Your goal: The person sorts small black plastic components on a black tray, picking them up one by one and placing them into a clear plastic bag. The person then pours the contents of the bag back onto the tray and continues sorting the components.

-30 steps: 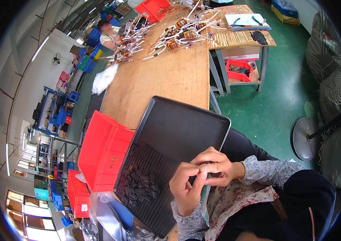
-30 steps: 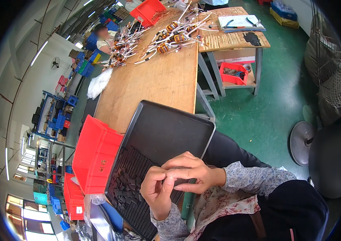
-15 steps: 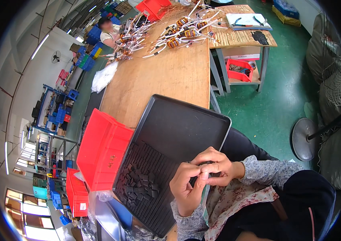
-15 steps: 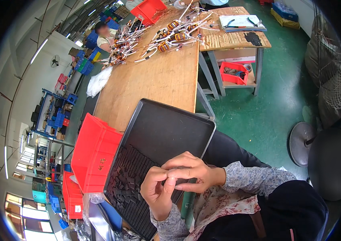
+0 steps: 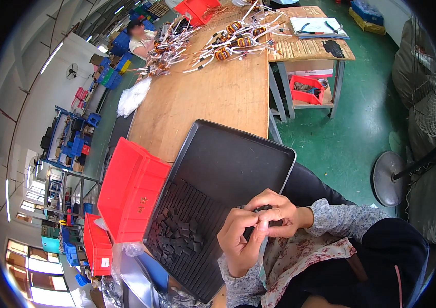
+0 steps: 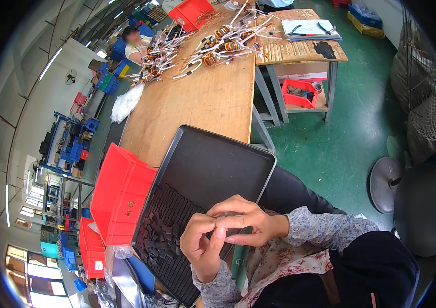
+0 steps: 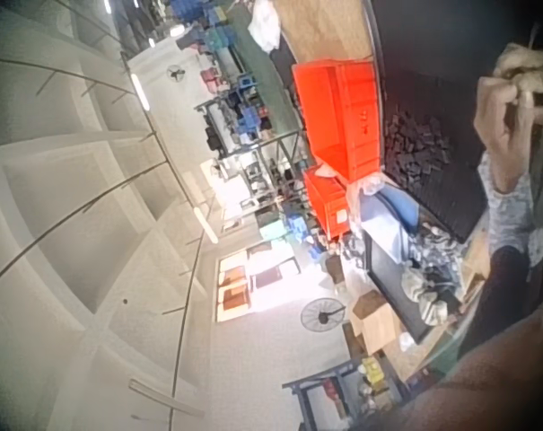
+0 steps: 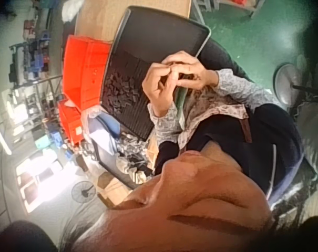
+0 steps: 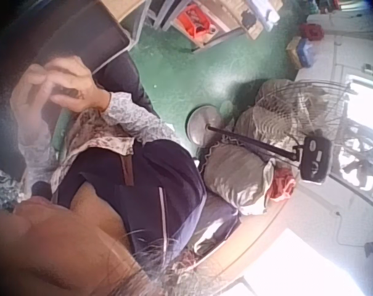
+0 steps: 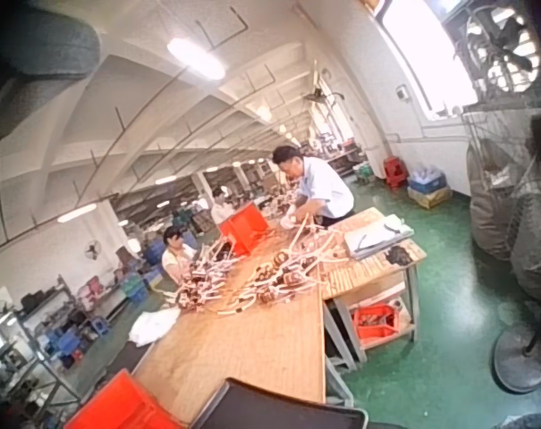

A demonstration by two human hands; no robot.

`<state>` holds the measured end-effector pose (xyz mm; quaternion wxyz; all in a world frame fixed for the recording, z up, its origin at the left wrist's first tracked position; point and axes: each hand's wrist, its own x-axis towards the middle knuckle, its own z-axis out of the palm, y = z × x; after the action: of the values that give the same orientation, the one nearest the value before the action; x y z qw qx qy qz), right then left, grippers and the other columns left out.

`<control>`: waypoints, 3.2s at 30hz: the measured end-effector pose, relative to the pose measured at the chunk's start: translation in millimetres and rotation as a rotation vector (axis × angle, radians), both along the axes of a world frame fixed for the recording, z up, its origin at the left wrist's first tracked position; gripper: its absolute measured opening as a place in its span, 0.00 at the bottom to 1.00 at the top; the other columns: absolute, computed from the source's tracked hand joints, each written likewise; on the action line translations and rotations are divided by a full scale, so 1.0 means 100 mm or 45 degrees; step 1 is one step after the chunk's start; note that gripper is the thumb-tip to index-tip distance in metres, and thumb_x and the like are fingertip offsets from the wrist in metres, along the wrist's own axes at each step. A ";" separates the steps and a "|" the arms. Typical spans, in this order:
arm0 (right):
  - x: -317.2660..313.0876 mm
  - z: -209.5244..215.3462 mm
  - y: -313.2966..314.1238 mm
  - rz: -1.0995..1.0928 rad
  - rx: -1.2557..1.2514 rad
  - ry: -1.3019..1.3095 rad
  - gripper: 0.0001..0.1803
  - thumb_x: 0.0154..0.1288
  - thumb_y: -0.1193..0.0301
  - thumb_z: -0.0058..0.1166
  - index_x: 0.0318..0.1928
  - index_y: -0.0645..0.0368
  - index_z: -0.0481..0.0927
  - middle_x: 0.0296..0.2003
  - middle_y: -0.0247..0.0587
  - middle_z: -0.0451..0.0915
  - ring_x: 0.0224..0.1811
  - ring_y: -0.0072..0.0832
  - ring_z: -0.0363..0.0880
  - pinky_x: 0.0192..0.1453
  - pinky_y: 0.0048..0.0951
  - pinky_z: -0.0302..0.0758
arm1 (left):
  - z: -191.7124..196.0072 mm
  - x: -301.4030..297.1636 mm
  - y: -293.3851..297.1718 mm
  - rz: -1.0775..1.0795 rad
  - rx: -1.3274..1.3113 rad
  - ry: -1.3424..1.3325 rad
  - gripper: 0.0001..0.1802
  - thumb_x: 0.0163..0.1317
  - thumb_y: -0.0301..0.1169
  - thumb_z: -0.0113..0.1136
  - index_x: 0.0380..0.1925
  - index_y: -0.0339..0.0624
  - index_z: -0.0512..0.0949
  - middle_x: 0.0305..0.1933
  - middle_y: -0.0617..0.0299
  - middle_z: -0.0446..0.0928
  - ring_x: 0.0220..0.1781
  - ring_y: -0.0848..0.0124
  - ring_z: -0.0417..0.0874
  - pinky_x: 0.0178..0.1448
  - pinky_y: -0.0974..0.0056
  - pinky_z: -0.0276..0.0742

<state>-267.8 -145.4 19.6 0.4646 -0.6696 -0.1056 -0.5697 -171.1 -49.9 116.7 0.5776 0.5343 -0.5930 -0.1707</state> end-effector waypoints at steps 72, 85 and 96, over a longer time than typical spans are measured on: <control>-0.08 0.00 0.06 0.432 0.262 0.032 0.22 0.62 0.78 0.58 0.58 0.65 0.78 0.62 0.54 0.64 0.63 0.44 0.68 0.66 0.43 0.65 | 0.00 0.00 0.05 -0.041 0.049 0.126 0.10 0.59 0.18 0.64 0.41 0.34 0.81 0.40 0.55 0.81 0.37 0.70 0.79 0.44 0.68 0.74; -0.04 -0.01 0.09 0.415 0.261 -0.025 0.20 0.62 0.78 0.57 0.56 0.65 0.80 0.62 0.56 0.65 0.61 0.44 0.69 0.64 0.43 0.66 | 0.00 0.00 0.05 -0.054 0.046 0.135 0.10 0.58 0.18 0.63 0.41 0.34 0.81 0.38 0.56 0.80 0.36 0.71 0.79 0.43 0.69 0.74; -0.04 0.01 0.09 0.381 0.235 -0.014 0.21 0.61 0.77 0.58 0.56 0.65 0.79 0.61 0.57 0.66 0.59 0.43 0.70 0.62 0.42 0.67 | -0.02 0.01 0.06 -0.041 0.045 0.124 0.09 0.58 0.19 0.64 0.40 0.35 0.81 0.38 0.57 0.81 0.37 0.71 0.79 0.42 0.69 0.74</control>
<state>-271.7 -135.9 20.2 0.6033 -0.5978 -0.1538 -0.5051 -169.9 -43.6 114.5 0.5935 0.5258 -0.5696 -0.2164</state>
